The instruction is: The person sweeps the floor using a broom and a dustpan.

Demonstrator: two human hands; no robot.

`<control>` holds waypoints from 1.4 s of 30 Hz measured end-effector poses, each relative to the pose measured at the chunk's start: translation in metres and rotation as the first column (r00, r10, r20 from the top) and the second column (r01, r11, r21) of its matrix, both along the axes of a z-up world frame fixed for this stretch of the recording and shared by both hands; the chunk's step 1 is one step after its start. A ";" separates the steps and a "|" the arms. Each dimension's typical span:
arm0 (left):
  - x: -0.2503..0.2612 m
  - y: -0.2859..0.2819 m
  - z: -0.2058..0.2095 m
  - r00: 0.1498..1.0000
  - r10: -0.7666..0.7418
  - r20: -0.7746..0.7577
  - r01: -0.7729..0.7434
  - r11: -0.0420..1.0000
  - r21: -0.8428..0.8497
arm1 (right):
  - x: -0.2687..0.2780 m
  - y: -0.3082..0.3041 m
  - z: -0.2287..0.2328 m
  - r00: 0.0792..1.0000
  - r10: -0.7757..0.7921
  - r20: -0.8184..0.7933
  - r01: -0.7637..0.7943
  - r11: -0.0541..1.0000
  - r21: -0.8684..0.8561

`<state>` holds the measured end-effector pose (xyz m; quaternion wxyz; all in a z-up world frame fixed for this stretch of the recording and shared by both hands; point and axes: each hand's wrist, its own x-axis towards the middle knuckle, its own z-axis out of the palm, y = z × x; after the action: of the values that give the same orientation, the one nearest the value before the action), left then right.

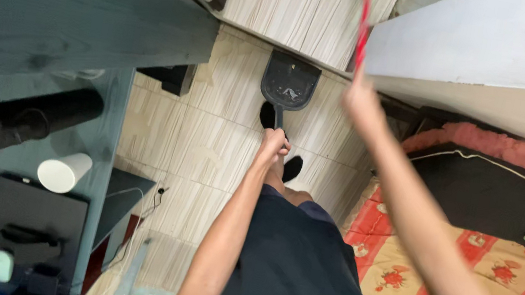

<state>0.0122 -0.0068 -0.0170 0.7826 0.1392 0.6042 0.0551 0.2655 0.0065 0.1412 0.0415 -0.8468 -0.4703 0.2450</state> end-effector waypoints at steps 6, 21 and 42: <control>0.018 0.024 0.011 0.999 -0.036 0.034 0.036 0.999 0.006 | -0.103 -0.124 0.140 0.891 -0.277 -0.359 0.200 0.951 -0.236; 0.037 -0.020 0.017 0.986 -0.164 -0.009 0.164 0.985 0.049 | -0.078 -0.070 0.141 0.814 -0.503 -0.291 0.403 0.850 -0.339; -0.115 0.037 0.216 0.973 -0.168 0.158 0.179 0.982 -0.054 | -0.027 -0.010 0.271 0.256 -0.568 -0.782 0.731 0.644 -0.228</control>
<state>-0.1031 0.0297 0.1994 0.8327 0.1600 0.5296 -0.0237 0.2390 -0.0034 0.4124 0.4216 -0.7469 -0.0247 0.5136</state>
